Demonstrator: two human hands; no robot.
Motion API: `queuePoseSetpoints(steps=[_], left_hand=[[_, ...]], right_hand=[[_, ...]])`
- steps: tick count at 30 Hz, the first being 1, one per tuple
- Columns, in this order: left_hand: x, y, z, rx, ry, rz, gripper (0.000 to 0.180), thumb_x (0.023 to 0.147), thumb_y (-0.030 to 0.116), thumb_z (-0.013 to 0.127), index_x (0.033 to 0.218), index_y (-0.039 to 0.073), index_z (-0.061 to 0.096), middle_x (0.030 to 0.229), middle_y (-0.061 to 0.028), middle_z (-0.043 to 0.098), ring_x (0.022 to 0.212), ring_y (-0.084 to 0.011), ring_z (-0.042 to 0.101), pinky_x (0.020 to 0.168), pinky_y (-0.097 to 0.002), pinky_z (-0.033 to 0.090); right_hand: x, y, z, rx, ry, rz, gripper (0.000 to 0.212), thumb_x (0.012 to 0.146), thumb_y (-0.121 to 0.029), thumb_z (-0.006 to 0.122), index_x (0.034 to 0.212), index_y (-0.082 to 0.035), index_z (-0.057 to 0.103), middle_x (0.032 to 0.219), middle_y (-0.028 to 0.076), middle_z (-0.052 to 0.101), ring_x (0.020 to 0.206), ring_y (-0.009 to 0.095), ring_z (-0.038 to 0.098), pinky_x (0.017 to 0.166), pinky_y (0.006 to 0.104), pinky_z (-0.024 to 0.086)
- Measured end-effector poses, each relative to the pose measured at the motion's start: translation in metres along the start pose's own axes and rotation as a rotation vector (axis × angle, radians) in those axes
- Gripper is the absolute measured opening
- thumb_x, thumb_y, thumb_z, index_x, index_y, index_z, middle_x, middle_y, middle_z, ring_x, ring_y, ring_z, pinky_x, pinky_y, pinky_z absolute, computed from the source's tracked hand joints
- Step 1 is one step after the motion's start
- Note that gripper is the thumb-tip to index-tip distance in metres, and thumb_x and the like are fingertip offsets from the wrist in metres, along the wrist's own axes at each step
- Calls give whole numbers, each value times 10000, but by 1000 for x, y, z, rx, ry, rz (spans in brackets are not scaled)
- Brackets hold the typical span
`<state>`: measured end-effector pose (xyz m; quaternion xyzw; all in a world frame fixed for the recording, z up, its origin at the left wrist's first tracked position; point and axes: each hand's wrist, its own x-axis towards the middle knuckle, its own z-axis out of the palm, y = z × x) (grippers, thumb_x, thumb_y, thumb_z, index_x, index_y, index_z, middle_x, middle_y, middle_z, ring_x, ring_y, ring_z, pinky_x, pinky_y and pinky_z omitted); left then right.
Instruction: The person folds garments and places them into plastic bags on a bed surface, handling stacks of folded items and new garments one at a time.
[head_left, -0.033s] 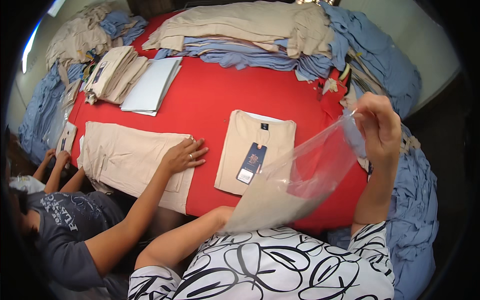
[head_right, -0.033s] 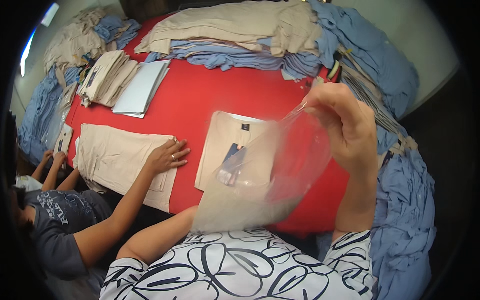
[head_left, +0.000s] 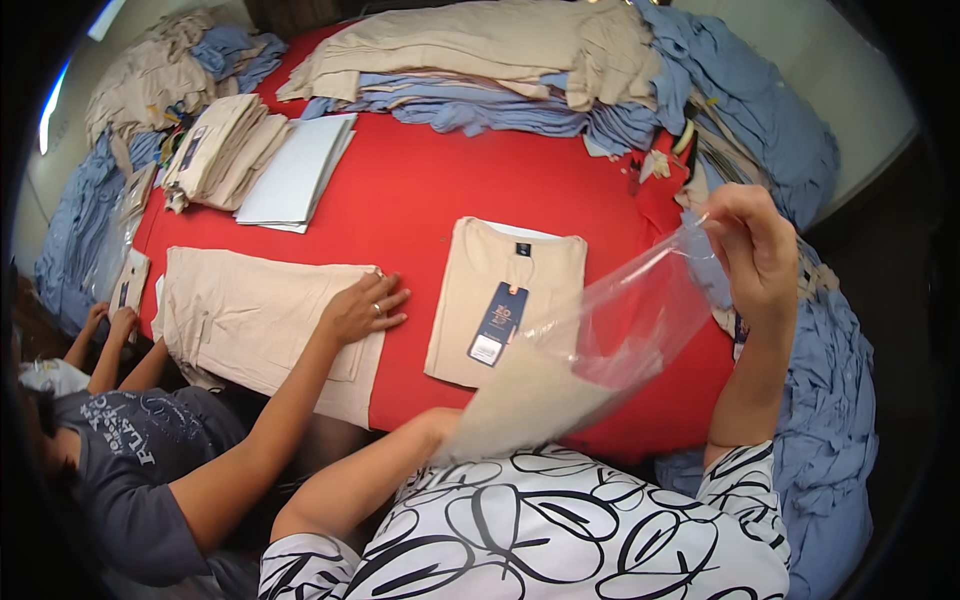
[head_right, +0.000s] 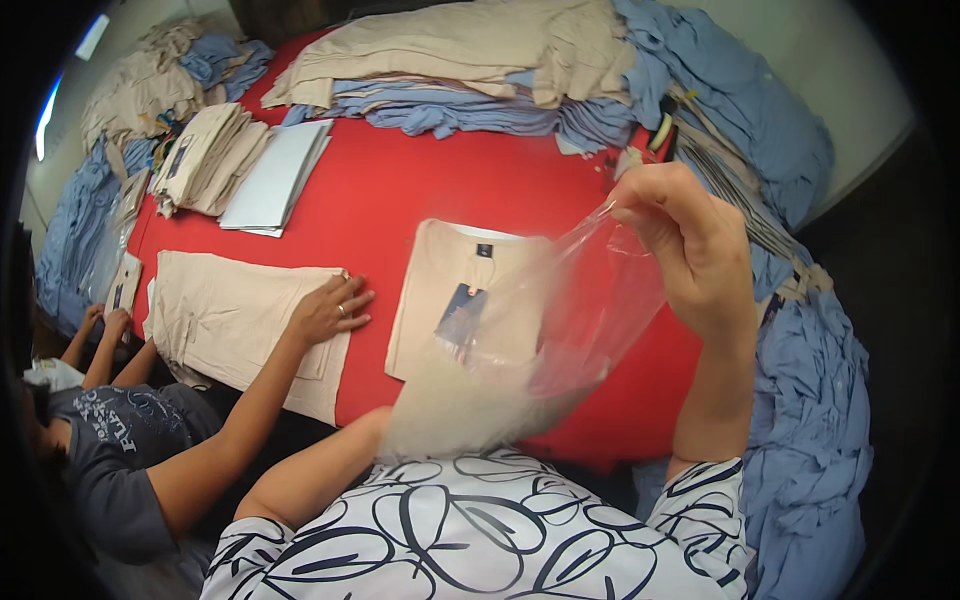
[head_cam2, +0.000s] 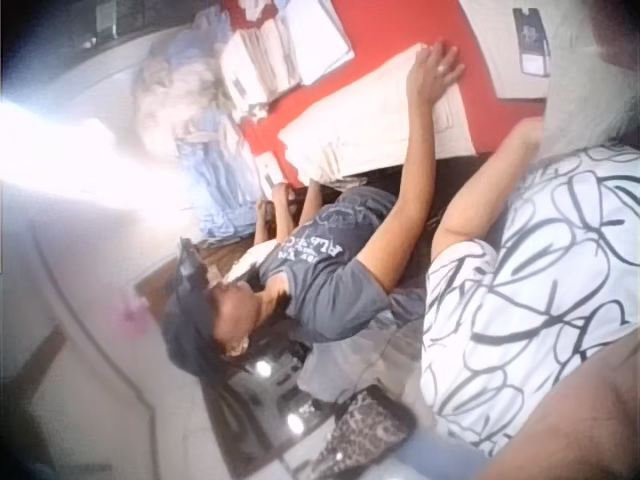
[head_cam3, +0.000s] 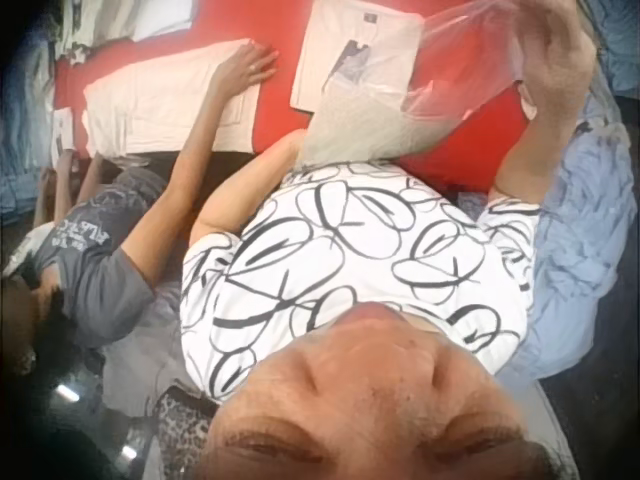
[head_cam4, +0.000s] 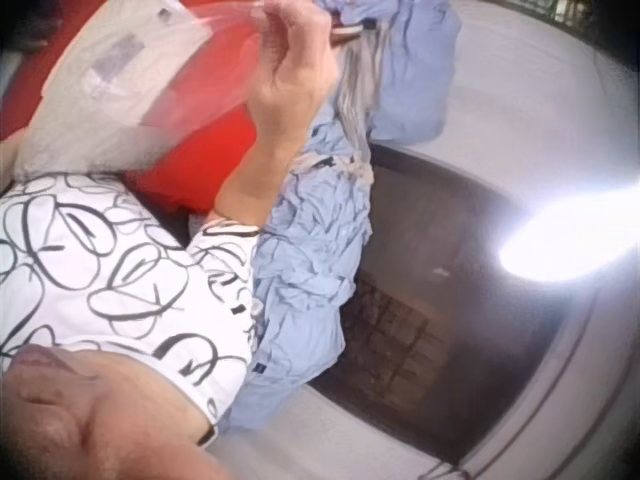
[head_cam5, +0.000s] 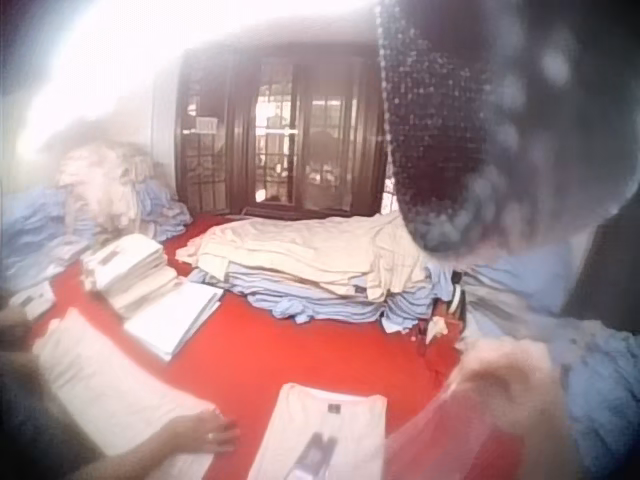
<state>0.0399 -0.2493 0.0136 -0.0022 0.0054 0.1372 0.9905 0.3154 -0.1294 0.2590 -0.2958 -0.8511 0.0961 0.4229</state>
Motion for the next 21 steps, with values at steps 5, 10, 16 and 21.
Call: queuePoseSetpoints(steps=[5, 10, 16, 21], left_hand=[[-38, 34, 18, 26, 179, 270, 719, 979, 448, 511, 1523, 55, 253, 1511, -151, 384, 1299, -290, 500, 1058, -421, 416], [-61, 39, 54, 441, 329, 648, 712, 967, 326, 577, 1528, 43, 240, 1460, -164, 415, 1216, -251, 550, 967, -366, 475], [-2, 69, 127, 1380, 1000, 894, 589, 897, -2, 613, 1450, 41, 416, 1124, -129, 651, 786, -155, 654, 722, -284, 523], [72, 77, 210, 2350, 829, 976, 242, 818, -57, 572, 1022, 35, 666, 927, -144, 674, 737, -296, 660, 677, -344, 517]], right_hand=[[-49, 48, -19, 213, 231, 545, 92, 1017, -169, 513, 1001, -95, 567, 680, -35, 494, 524, 21, 400, 452, 181, 291], [-129, 99, -18, 425, 505, 977, 91, 1013, -211, 526, 1021, -121, 534, 654, -28, 509, 422, 32, 407, 336, 185, 259], [-233, 100, -11, 670, 774, 1135, 137, 1003, -254, 552, 1041, -125, 524, 699, -2, 544, 431, 71, 439, 334, 205, 300], [-334, 72, 1, 928, 961, 1307, 69, 990, -210, 564, 1013, -145, 558, 771, 12, 594, 539, 119, 518, 420, 241, 395]])
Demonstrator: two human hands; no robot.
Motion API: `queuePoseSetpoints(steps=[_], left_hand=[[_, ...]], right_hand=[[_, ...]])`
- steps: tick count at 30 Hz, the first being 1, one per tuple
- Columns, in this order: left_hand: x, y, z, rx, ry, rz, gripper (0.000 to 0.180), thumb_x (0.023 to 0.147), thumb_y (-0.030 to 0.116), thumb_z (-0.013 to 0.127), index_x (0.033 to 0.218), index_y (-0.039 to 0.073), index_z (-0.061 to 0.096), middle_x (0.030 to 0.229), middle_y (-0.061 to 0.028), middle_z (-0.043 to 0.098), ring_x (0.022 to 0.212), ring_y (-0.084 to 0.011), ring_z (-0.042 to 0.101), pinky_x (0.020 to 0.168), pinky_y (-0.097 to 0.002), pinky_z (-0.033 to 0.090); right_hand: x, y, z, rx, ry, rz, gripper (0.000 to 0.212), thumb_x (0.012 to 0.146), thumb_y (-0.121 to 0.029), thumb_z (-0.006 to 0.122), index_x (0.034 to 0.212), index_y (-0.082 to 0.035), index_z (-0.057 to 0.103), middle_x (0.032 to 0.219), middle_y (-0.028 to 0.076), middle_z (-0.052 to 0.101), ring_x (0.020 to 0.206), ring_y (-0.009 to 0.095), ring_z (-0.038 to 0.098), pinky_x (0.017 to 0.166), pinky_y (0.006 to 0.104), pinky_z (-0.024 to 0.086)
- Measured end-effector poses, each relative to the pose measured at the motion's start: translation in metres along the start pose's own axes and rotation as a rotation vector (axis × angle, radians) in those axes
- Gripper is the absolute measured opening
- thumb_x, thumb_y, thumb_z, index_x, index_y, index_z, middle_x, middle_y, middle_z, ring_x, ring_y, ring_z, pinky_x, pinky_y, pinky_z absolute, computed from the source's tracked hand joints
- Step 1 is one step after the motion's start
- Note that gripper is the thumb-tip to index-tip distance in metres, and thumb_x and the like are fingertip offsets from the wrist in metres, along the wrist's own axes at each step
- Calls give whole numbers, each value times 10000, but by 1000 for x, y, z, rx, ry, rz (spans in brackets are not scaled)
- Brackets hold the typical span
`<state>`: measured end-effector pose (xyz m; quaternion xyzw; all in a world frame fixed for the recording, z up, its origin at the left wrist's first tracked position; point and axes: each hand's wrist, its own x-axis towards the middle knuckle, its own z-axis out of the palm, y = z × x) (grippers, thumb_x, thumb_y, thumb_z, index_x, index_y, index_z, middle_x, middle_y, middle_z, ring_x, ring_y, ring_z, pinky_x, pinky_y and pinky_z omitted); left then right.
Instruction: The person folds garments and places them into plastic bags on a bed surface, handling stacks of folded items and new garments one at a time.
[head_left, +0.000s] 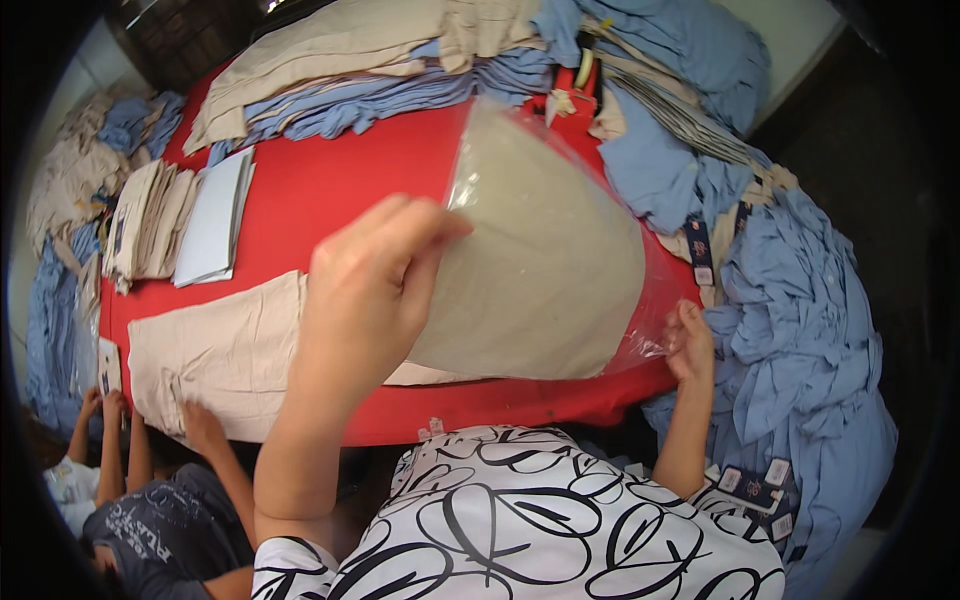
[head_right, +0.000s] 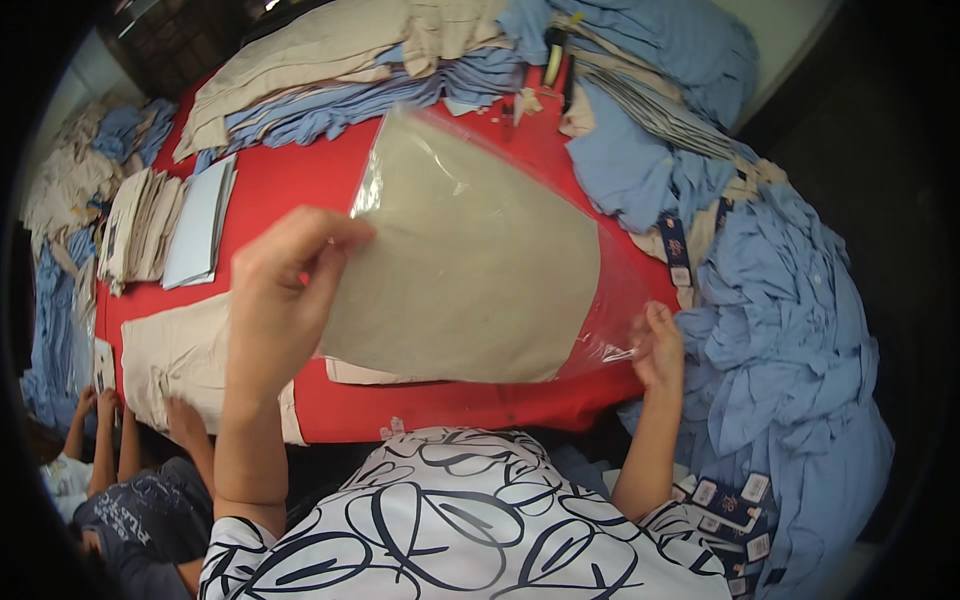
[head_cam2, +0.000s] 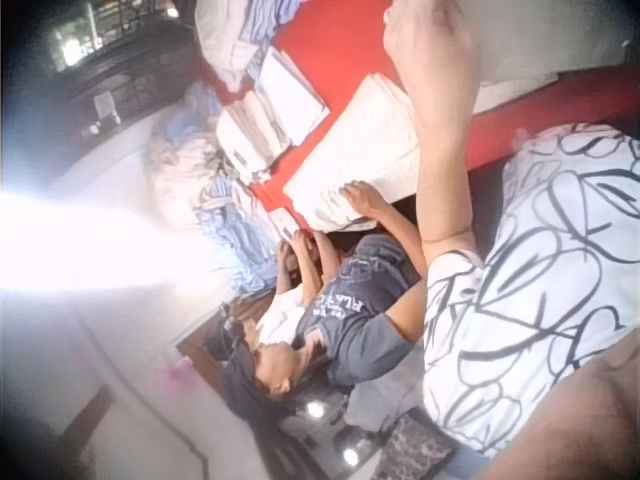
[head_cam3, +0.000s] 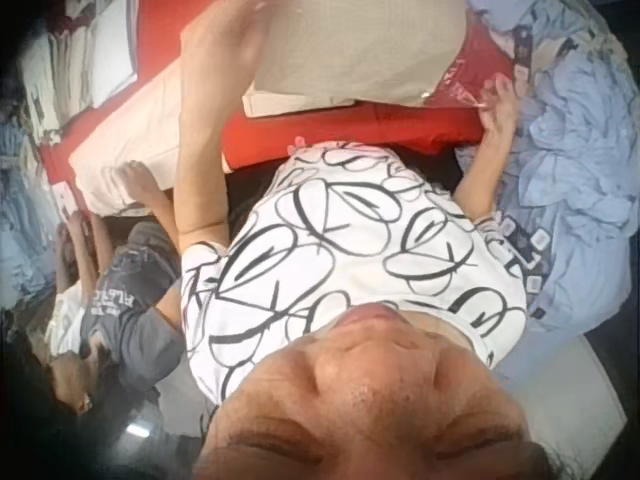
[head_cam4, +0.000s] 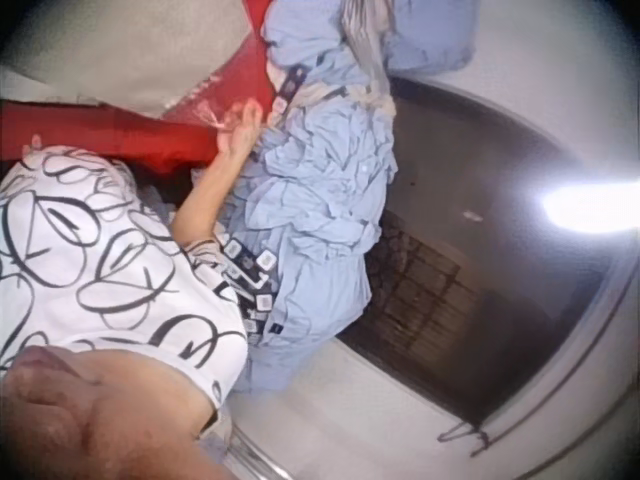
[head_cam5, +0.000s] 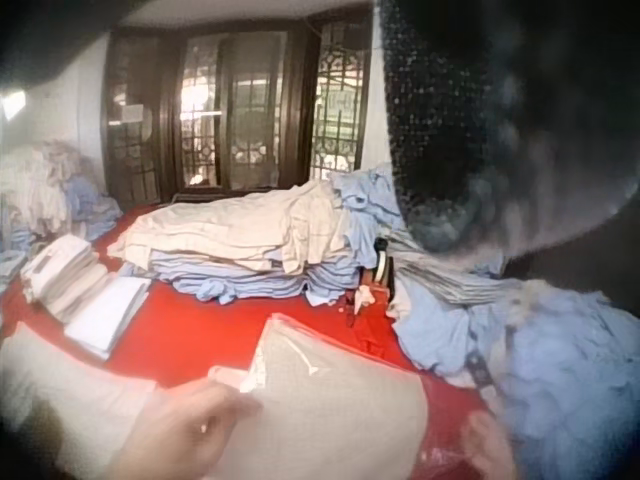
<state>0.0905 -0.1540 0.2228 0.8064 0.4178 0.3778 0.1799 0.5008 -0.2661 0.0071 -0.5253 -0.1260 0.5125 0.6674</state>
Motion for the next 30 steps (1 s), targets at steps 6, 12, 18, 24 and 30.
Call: queuePoseSetpoints(steps=[6, 12, 18, 24, 30], left_hand=[[52, -5, 26, 132, -106, 56, 216, 831, -29, 527, 989, -4, 672, 885, -111, 660, 808, -220, 648, 735, -315, 500], [20, -59, 56, 5, 63, -82, 164, 876, 11, 597, 1027, 11, 660, 996, -122, 651, 841, -257, 652, 760, -349, 515], [-26, -118, 66, -252, 169, -254, 192, 897, -28, 589, 1068, 13, 665, 1023, -48, 659, 912, -137, 615, 835, -253, 474], [-43, -151, 76, -416, 17, -234, 208, 955, 53, 568, 1132, 4, 664, 1040, -39, 668, 873, -95, 586, 783, -235, 480], [-40, -212, 41, -427, 177, -415, 272, 972, 119, 572, 1211, 6, 635, 1195, -72, 651, 990, -124, 603, 823, -271, 511]], right_hand=[[-29, 51, -7, 496, -215, 133, 223, 976, -197, 528, 1178, -158, 614, 1073, 86, 678, 764, 211, 638, 469, 263, 459], [-43, 80, 13, 903, -541, 173, 370, 911, -45, 418, 1230, -66, 604, 1316, 233, 540, 1004, 379, 661, 637, 384, 622], [-47, 86, 56, 290, -344, 304, 490, 893, 10, 567, 1362, -46, 439, 1221, 190, 604, 810, 202, 682, 513, 238, 541], [-44, 80, 65, -93, -543, 234, 375, 925, -102, 605, 1284, -15, 538, 967, 98, 688, 836, 129, 644, 648, 225, 521], [-99, 81, 28, -176, -85, -19, 277, 948, -115, 587, 1188, 23, 606, 1060, 60, 675, 995, 145, 621, 932, 326, 467]])
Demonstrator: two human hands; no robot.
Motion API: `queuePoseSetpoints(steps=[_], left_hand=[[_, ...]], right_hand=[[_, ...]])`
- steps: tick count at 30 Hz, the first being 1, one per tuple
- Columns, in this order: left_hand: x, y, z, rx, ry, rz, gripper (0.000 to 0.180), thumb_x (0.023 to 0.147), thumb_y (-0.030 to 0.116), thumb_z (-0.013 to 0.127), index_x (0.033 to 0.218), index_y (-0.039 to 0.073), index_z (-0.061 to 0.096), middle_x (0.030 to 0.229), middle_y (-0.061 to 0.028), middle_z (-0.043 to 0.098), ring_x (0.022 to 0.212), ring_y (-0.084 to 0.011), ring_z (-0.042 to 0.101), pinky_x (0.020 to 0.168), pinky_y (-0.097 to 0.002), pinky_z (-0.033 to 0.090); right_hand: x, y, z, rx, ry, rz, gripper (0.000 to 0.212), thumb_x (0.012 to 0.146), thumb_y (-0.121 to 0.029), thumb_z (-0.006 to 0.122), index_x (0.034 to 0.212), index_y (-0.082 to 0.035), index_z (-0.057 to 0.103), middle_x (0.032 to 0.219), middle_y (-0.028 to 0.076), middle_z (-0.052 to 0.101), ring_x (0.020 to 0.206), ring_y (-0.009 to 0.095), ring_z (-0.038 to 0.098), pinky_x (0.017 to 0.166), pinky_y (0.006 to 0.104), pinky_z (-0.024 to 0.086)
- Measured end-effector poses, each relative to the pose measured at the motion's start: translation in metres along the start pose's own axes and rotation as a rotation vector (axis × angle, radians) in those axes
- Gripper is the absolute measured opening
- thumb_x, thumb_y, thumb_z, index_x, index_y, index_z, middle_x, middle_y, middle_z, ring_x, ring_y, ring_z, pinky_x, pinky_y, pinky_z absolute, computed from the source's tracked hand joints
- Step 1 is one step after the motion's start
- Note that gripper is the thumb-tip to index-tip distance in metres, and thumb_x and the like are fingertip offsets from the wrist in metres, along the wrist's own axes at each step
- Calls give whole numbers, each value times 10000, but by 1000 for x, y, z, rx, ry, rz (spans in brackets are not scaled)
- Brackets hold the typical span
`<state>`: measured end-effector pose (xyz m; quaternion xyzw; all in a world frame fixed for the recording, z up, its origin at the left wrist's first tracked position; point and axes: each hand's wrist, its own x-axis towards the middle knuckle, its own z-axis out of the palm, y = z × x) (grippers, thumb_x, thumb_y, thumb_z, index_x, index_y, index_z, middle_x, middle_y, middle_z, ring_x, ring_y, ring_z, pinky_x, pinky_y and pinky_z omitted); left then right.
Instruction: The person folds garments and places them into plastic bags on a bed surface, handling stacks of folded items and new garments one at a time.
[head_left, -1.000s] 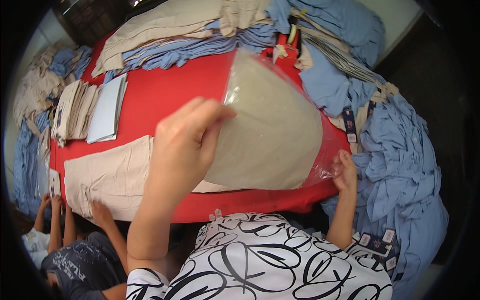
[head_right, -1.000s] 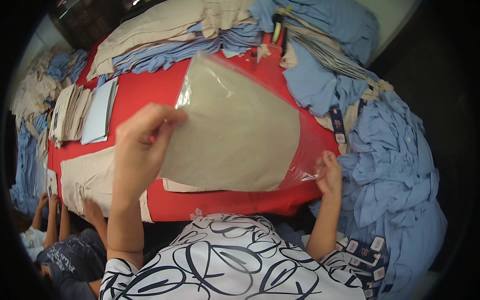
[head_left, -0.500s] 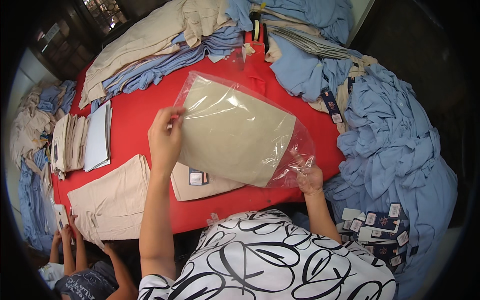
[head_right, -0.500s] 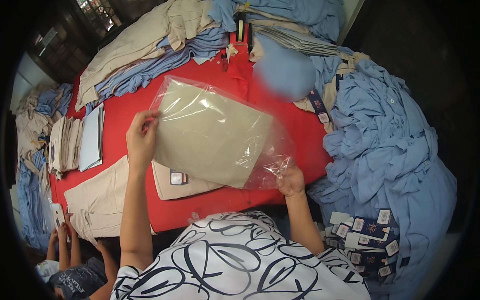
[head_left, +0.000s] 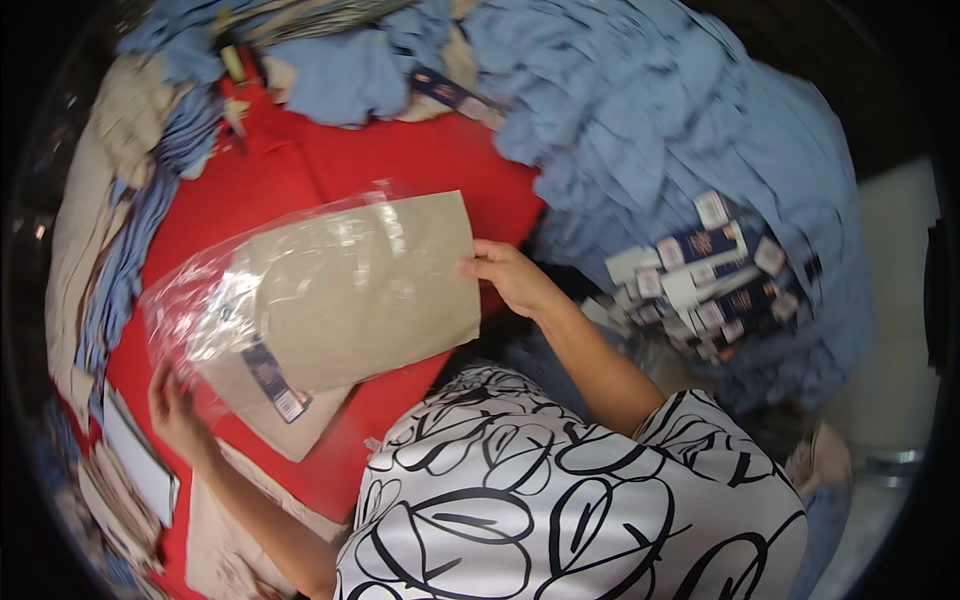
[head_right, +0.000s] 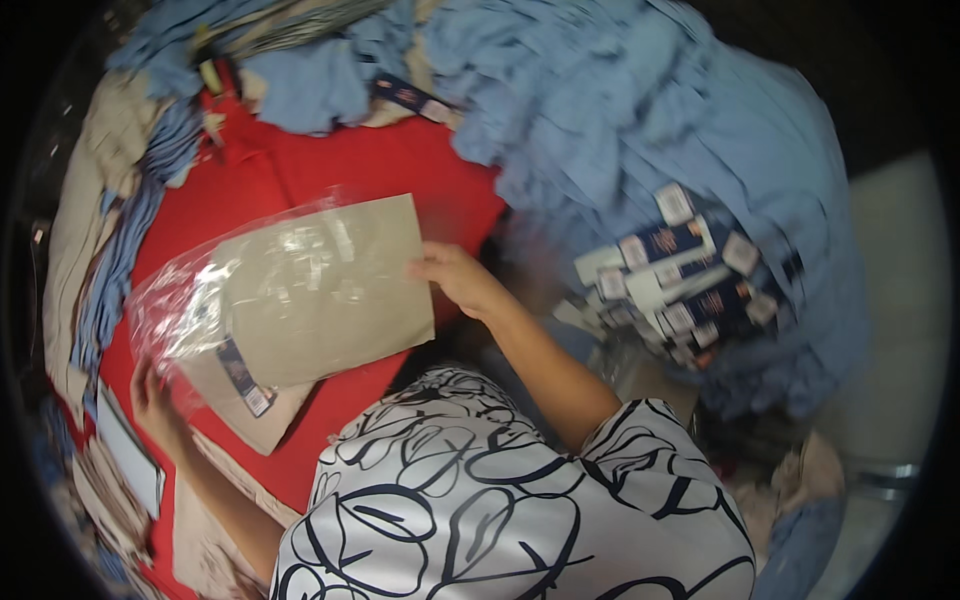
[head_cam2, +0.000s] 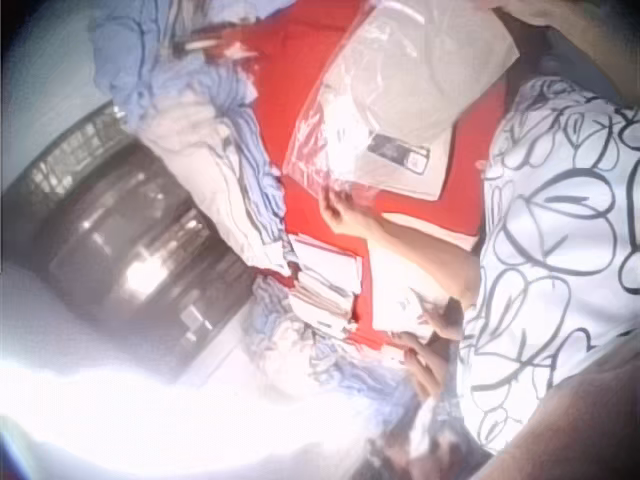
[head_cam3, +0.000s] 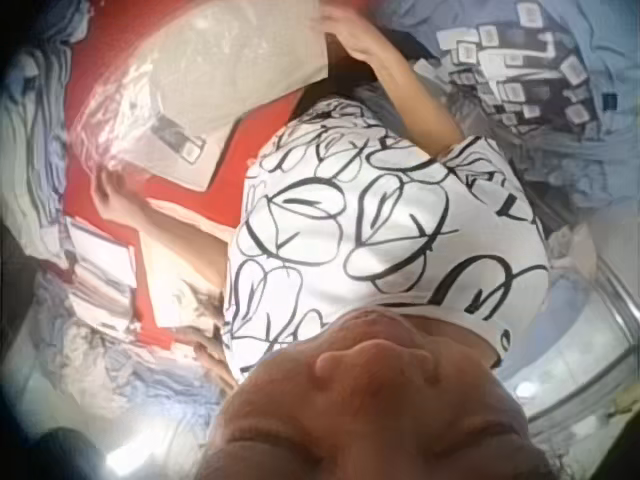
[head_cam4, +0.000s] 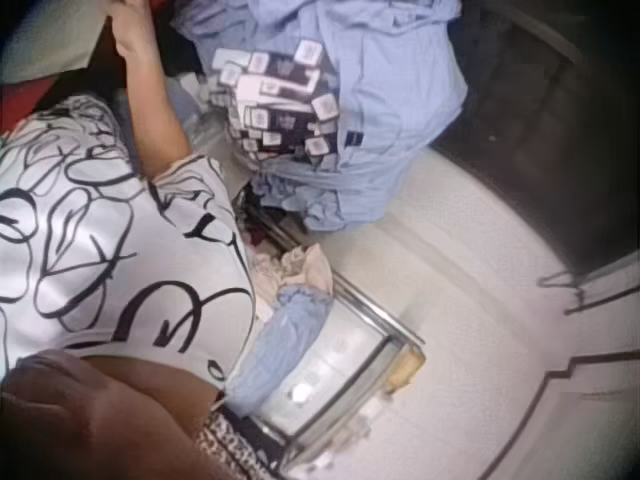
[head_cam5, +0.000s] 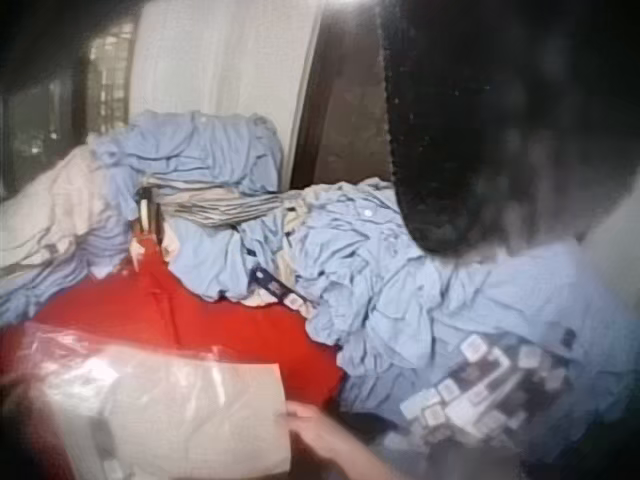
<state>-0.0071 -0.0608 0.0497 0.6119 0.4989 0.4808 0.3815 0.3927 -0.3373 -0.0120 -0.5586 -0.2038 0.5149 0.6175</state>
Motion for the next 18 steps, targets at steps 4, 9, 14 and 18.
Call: queuePoseSetpoints(steps=[4, 9, 14, 18], left_hand=[[10, -22, -36, -33, -65, -86, 319, 956, 149, 613, 1253, 33, 615, 1257, -31, 615, 1073, -80, 547, 851, -225, 418], [3, -56, -55, -135, -44, -181, 338, 967, 146, 608, 1278, 18, 581, 1247, -41, 611, 1074, -102, 554, 865, -249, 445], [12, -93, -84, -179, -22, -263, 342, 967, 125, 601, 1286, 4, 568, 1265, -57, 593, 1092, -140, 556, 910, -284, 459], [4, -91, -98, -210, 64, -335, 336, 974, 118, 577, 1289, 1, 568, 1297, -86, 578, 1150, -180, 541, 953, -333, 448]], right_hand=[[-79, 37, -55, 197, 313, -11, 388, 956, -79, 551, 1327, 15, 487, 1274, 115, 588, 1165, 210, 567, 1010, 363, 447], [-210, 98, -106, 366, 549, 5, 472, 929, -67, 605, 1372, -6, 452, 1304, 131, 574, 1203, 248, 558, 1036, 396, 431], [-342, 149, -124, 592, 541, 42, 552, 922, -48, 601, 1428, -37, 380, 1364, 114, 532, 1215, 244, 553, 1030, 409, 443], [-456, 159, -125, 590, 798, 55, 418, 940, -52, 576, 1339, -43, 451, 1297, 95, 570, 1169, 219, 580, 963, 375, 491]])
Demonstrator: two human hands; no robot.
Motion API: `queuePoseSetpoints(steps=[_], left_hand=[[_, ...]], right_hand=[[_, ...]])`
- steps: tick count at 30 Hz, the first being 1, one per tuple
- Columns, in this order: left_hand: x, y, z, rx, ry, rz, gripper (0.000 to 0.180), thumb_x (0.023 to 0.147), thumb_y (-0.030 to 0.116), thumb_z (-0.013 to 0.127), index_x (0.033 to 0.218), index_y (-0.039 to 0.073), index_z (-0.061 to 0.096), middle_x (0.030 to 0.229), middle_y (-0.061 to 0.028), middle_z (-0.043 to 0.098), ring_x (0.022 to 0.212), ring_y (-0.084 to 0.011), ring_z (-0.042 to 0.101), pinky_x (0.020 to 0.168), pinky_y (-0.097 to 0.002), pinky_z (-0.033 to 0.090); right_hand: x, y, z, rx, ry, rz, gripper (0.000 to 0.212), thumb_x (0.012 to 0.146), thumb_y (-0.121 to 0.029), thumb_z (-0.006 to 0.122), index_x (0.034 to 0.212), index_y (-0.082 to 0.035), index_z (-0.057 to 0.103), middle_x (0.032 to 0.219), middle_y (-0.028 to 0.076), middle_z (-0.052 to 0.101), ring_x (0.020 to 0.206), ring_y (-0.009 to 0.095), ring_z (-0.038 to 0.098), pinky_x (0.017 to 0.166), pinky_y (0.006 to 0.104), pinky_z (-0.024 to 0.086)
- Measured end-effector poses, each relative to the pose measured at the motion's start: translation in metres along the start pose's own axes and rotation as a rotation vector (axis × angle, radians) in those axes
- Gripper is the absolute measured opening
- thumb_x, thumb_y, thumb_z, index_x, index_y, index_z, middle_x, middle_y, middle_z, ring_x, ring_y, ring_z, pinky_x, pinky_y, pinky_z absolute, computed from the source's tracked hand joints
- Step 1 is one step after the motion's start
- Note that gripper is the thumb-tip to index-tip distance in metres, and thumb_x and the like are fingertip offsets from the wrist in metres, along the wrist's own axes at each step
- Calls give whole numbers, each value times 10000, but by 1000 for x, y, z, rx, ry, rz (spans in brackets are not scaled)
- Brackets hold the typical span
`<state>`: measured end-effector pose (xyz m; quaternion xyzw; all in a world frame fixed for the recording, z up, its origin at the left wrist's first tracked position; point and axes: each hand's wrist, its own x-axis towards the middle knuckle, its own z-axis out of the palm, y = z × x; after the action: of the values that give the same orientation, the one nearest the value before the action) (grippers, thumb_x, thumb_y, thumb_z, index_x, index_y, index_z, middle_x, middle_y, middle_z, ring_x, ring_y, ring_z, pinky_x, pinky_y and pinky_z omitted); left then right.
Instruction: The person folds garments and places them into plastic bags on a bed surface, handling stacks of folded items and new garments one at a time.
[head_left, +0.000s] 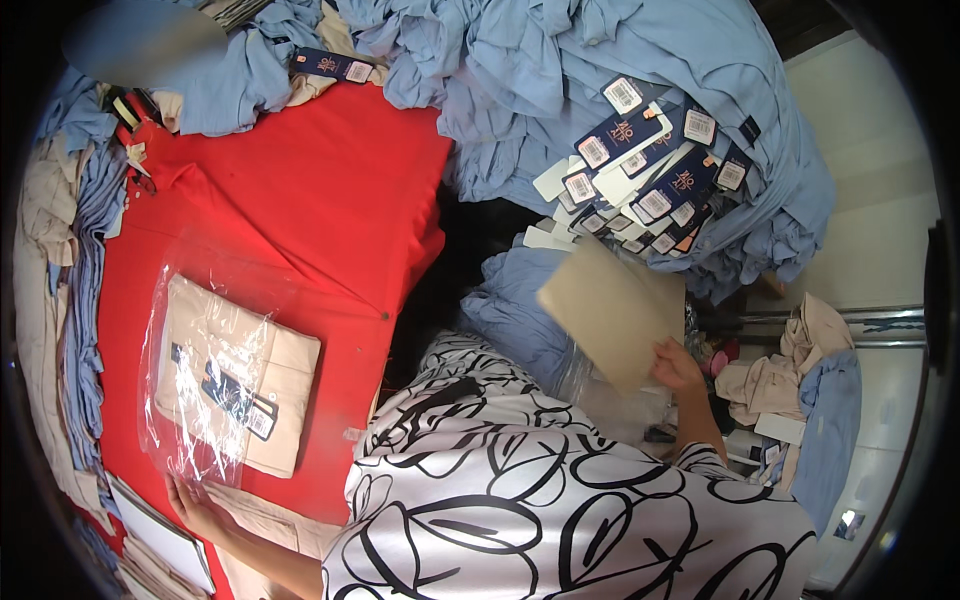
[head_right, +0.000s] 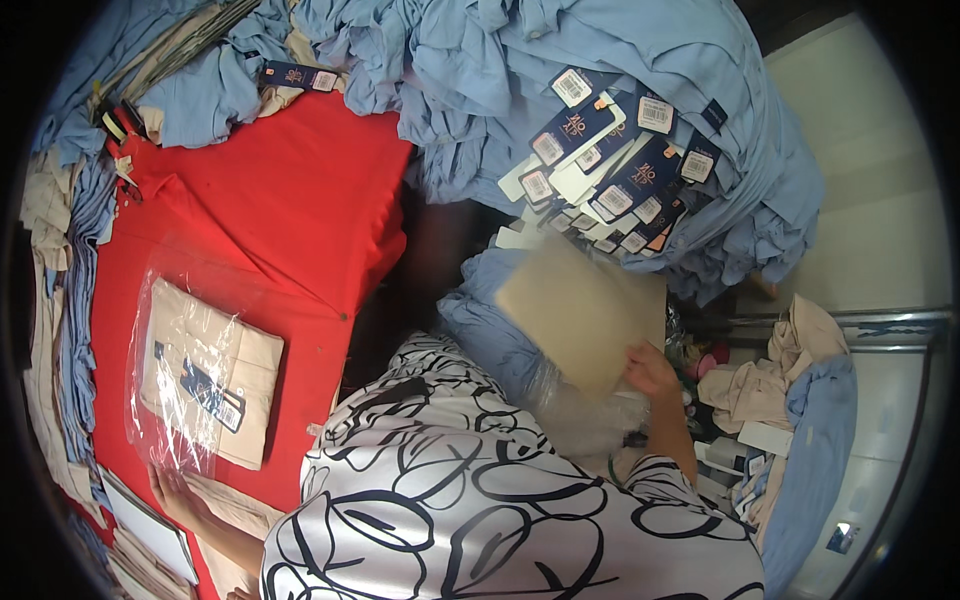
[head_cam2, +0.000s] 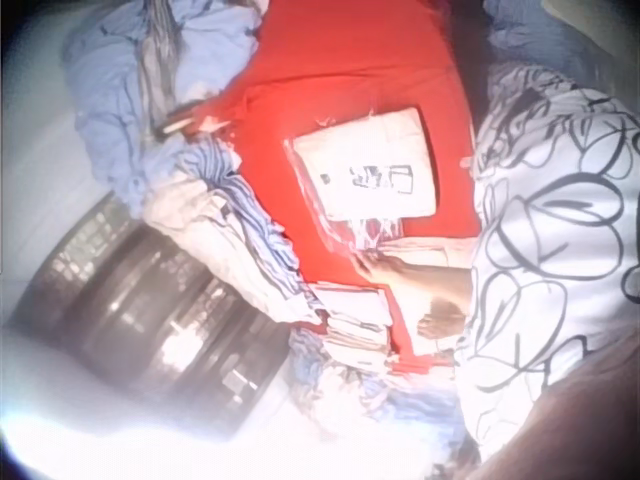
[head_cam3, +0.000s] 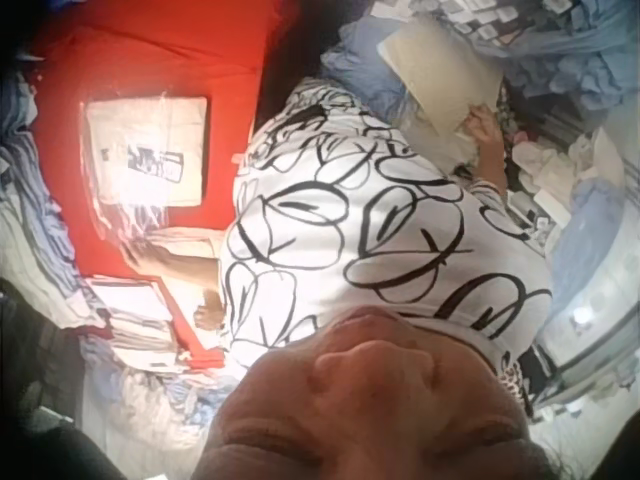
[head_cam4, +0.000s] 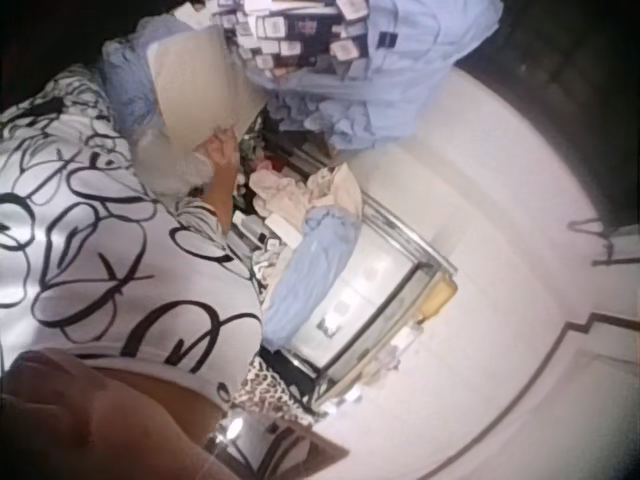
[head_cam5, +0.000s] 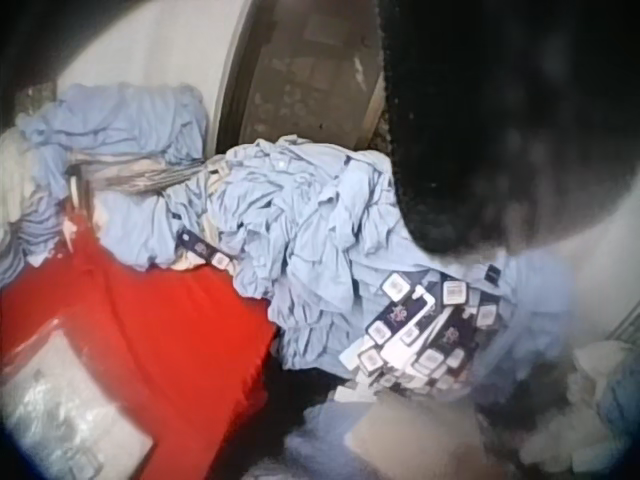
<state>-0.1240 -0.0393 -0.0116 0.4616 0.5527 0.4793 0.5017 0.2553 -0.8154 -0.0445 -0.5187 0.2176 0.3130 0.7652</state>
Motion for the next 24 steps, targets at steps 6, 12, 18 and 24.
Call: queuePoseSetpoints(steps=[6, 12, 18, 24], left_hand=[[-14, -16, -14, 41, 6, 10, 321, 964, 120, 586, 1275, 41, 592, 1218, -58, 619, 1049, -165, 582, 864, -315, 475], [-71, 14, 27, -26, 92, 19, 499, 897, 59, 631, 1371, 69, 476, 888, 5, 618, 850, -105, 603, 760, -276, 497], [-119, 26, 35, 88, 108, -42, 581, 859, 58, 628, 1403, 78, 425, 962, -23, 600, 876, -130, 613, 726, -287, 507], [-189, 26, 36, 74, 245, -106, 598, 851, 20, 642, 1403, 70, 417, 910, -28, 582, 775, -98, 602, 577, -202, 467]], right_hand=[[-72, 18, -83, 48, 392, 39, 211, 922, -94, 647, 1126, -58, 610, 992, 64, 674, 963, 196, 654, 888, 410, 530], [28, -70, -15, -849, 220, 470, 293, 977, -296, 573, 916, -16, 634, 708, 96, 651, 541, 224, 623, 525, 357, 537], [101, 7, 435, -644, -740, 87, 386, 1034, -273, 464, 1267, 21, 558, 984, 165, 678, 753, 222, 673, 660, 320, 538], [164, 104, 565, -378, -716, 337, 297, 993, -272, 560, 1152, -21, 550, 1030, 122, 649, 849, 189, 636, 743, 310, 525]])
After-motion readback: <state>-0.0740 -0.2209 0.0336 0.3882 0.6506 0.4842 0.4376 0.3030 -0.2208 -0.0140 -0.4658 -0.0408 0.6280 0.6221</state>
